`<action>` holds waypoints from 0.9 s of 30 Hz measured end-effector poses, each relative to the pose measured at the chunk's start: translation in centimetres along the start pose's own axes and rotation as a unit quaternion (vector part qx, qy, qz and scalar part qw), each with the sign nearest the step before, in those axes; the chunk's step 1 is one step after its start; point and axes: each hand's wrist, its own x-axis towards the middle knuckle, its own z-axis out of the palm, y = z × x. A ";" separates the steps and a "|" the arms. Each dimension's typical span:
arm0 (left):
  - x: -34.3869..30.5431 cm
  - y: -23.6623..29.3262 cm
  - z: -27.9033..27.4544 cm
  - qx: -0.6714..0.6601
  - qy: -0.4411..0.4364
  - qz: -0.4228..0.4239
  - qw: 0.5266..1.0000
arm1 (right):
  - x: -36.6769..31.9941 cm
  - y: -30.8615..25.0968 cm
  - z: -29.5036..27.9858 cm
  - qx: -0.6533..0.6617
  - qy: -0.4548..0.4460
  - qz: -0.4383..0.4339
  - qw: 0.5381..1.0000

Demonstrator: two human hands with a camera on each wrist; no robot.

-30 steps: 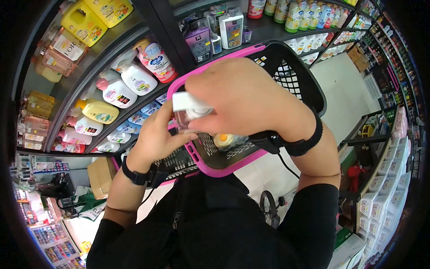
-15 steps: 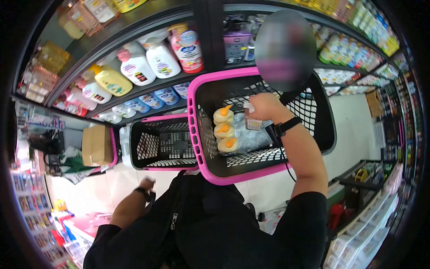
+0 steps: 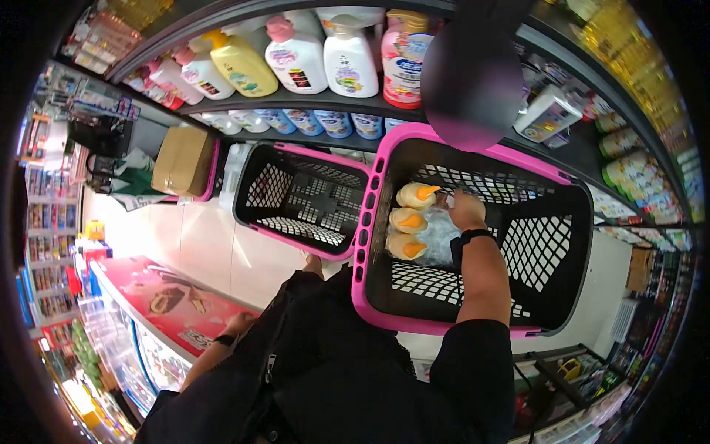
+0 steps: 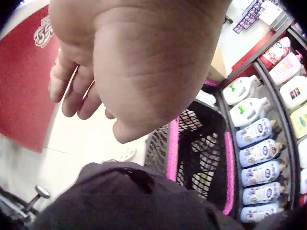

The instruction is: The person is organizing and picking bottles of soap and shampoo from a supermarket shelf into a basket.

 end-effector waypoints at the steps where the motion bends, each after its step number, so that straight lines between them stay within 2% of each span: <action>1: -0.6 2.2 -0.7 -0.049 0.015 0.002 0.999 | 0.5 0.0 0.5 0.000 0.002 0.003 1.000; 3: -1.4 5.8 -1.7 -0.085 0.045 -0.006 0.995 | 0.8 -0.6 0.1 0.005 0.000 0.020 1.000; 7: -1.2 9.3 -3.3 -0.074 0.055 0.023 0.995 | 1.5 -0.5 2.2 0.008 0.054 -0.012 0.998; 12: 0.8 8.1 -3.0 -0.087 0.046 0.016 0.995 | 1.5 -1.4 0.8 0.076 0.021 0.043 0.996; 14: 1.4 7.2 -2.8 -0.063 0.028 -0.010 0.998 | 1.9 -0.6 2.2 0.064 0.035 0.016 0.997; 16: 0.7 8.1 -3.5 -0.016 0.019 -0.032 0.999 | 2.1 -0.1 3.0 0.092 0.016 0.026 0.995; 18: 0.6 8.7 -4.9 0.014 -0.027 -0.010 0.999 | 1.3 0.6 2.6 0.102 0.012 0.028 0.994; 20: 2.7 7.8 -5.6 0.068 -0.046 0.015 0.997 | 0.3 0.8 1.6 0.086 0.076 0.051 0.992; 21: 3.3 8.0 -6.5 0.046 -0.053 -0.005 0.998 | -0.3 1.2 0.5 0.091 0.067 0.054 0.992; 24: 6.7 7.6 -9.7 -0.041 0.019 0.027 0.999 | -1.2 3.3 -0.4 0.117 0.060 0.055 0.990; 26: 10.6 7.7 -14.1 -0.095 0.131 0.043 0.986 | -2.5 4.7 -1.0 0.105 0.053 0.044 0.992; 27: 12.1 8.6 -17.7 -0.116 0.186 0.073 0.973 | -3.9 4.2 -3.1 0.132 0.036 0.045 0.990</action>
